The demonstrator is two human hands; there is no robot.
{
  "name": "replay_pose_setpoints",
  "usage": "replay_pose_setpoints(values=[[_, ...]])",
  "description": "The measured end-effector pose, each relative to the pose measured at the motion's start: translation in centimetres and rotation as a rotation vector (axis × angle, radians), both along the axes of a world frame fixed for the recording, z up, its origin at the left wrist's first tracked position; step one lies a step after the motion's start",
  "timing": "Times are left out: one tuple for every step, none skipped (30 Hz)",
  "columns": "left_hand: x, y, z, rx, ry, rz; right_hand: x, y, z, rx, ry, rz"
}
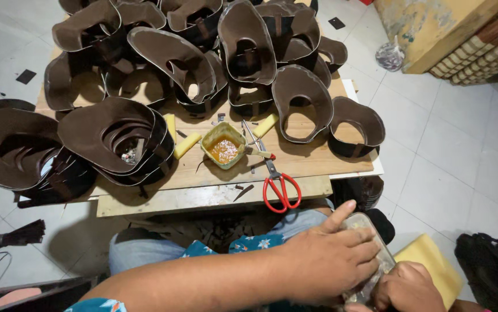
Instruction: The person holds a brown shoe upper in one hand and uses a brush to apply orange adhesive from a small container onto the edge of the upper. They turn the upper to reach different sections, refill the brush from the container, and at one point pour more adhesive from a metal can into the container while working through a pile of shoe uppers on the table.
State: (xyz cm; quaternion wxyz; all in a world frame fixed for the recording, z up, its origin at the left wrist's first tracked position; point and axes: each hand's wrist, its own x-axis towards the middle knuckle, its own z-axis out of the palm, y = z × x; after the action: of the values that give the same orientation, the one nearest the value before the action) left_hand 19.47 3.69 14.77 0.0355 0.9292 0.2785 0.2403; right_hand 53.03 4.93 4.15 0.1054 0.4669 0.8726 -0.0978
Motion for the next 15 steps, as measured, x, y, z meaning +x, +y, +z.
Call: replay_pose_setpoints(values=[[0.0,-0.1,0.1,-0.004,-0.011,-0.01,-0.5,-0.3,0.7,0.042,0.027,-0.007],[-0.1,-0.1,0.3,-0.002,-0.03,-0.006,-1.1,-0.3,1.3,0.088,0.056,-0.01],[-0.3,-0.2,0.4,-0.001,-0.047,-0.003,-1.7,-0.2,2.0,0.016,-0.098,-0.052],[-0.4,-0.3,0.5,-0.005,-0.063,-0.002,-2.2,0.0,2.6,-0.064,-0.252,-0.096],[-0.6,-0.1,0.6,-0.042,-0.046,-0.002,-2.8,-0.2,2.9,-0.15,-0.408,-0.139],[-0.9,0.2,0.6,-0.081,-0.027,-0.004,-3.6,-0.9,2.9,0.103,-0.017,-0.048],[-1.0,0.4,0.7,-0.117,-0.008,-0.007,-3.8,-1.2,3.1,0.235,0.203,-0.021],[-1.1,0.4,0.8,-0.133,-0.027,-0.015,-4.2,-1.3,3.1,0.353,0.43,-0.066],[-1.1,0.4,0.9,-0.149,-0.044,-0.022,-4.5,-1.5,2.9,0.469,0.662,-0.136],[-1.1,0.4,0.9,-0.166,-0.062,-0.029,-4.9,-1.7,2.3,0.516,0.873,-0.299],[-1.1,0.3,0.9,-0.18,-0.069,-0.029,-5.6,-2.1,1.4,0.492,1.051,-0.473],[-1.1,0.3,0.9,-0.192,-0.073,-0.027,-6.5,-2.5,0.3,0.475,1.273,-0.639],[-1.1,0.3,0.9,-0.206,-0.078,-0.025,-7.6,-2.7,-1.1,0.441,1.459,-0.76],[-1.2,0.3,0.9,-0.22,-0.07,-0.021,-8.6,-3.4,-2.3,0.397,1.588,-0.852],[-1.4,0.5,0.8,-0.236,-0.064,-0.019,-9.5,-4.2,-3.4,0.377,1.71,-0.944]])
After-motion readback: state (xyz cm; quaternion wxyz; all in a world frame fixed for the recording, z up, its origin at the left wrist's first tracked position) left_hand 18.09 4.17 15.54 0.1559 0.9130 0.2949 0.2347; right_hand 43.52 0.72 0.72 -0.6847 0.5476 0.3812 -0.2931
